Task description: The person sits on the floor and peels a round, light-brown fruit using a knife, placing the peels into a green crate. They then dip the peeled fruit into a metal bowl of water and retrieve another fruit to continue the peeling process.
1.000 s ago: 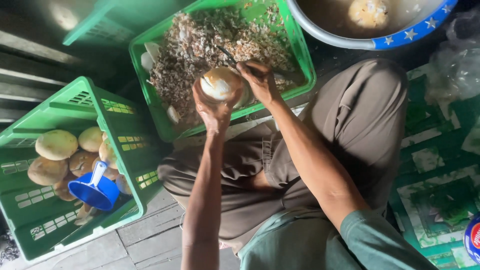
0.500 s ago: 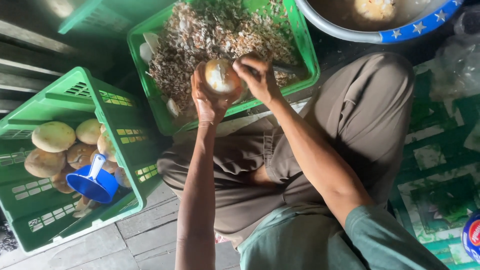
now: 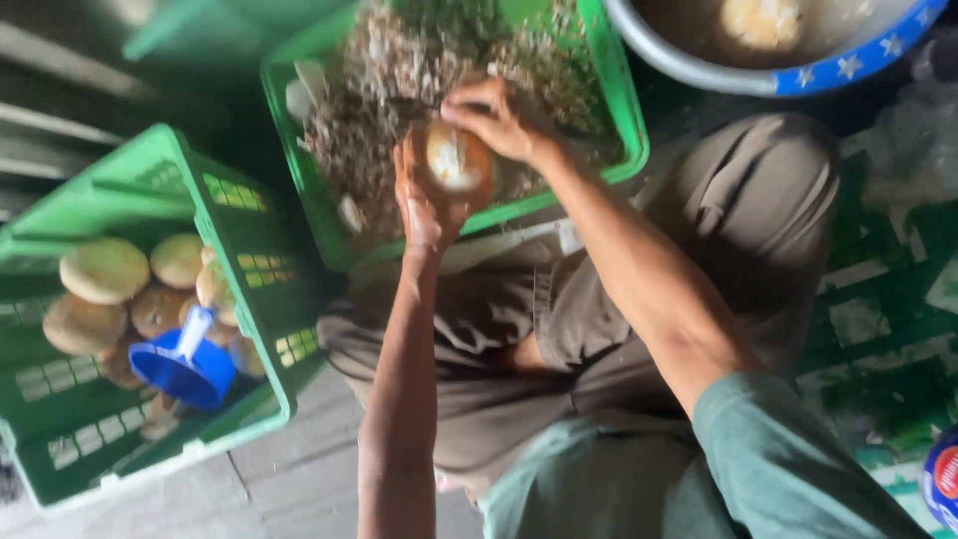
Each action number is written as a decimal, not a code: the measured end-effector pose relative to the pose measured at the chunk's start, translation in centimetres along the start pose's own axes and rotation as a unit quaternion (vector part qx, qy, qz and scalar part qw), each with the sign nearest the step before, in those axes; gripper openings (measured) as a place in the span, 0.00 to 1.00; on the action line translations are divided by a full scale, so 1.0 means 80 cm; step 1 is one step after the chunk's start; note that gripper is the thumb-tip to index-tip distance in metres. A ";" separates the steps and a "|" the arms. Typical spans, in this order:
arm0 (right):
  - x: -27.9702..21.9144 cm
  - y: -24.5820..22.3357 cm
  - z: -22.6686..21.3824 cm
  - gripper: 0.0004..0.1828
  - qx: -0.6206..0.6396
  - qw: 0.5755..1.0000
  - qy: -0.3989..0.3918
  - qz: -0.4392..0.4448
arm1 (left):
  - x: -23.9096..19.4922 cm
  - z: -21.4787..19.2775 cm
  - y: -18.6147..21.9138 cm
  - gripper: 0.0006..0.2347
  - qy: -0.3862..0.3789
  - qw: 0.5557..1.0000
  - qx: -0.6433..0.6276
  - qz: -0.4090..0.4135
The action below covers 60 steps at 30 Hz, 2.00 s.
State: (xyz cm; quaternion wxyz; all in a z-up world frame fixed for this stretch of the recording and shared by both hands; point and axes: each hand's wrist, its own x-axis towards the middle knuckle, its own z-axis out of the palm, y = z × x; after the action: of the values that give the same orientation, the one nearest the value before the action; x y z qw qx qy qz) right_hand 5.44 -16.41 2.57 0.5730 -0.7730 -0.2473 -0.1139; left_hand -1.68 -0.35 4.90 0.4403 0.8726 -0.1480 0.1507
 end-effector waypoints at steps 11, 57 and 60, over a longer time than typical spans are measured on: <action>-0.020 -0.039 0.012 0.12 -0.008 0.993 0.109 -0.040 | 0.003 0.004 0.000 0.34 0.022 0.997 0.024 0.064; -0.020 0.018 0.006 0.18 0.046 0.998 0.044 0.004 | -0.009 0.020 -0.007 0.45 0.086 0.993 0.065 0.047; -0.011 -0.004 0.006 0.21 0.025 0.999 0.030 -0.013 | 0.004 0.004 0.018 0.36 0.049 0.998 0.035 0.020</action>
State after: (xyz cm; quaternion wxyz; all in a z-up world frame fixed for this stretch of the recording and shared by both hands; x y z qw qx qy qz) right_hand 4.52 -16.14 2.30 0.5974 -0.7517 -0.2428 -0.1380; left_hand -1.92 -1.44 5.88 0.4133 0.8758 -0.1382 0.2075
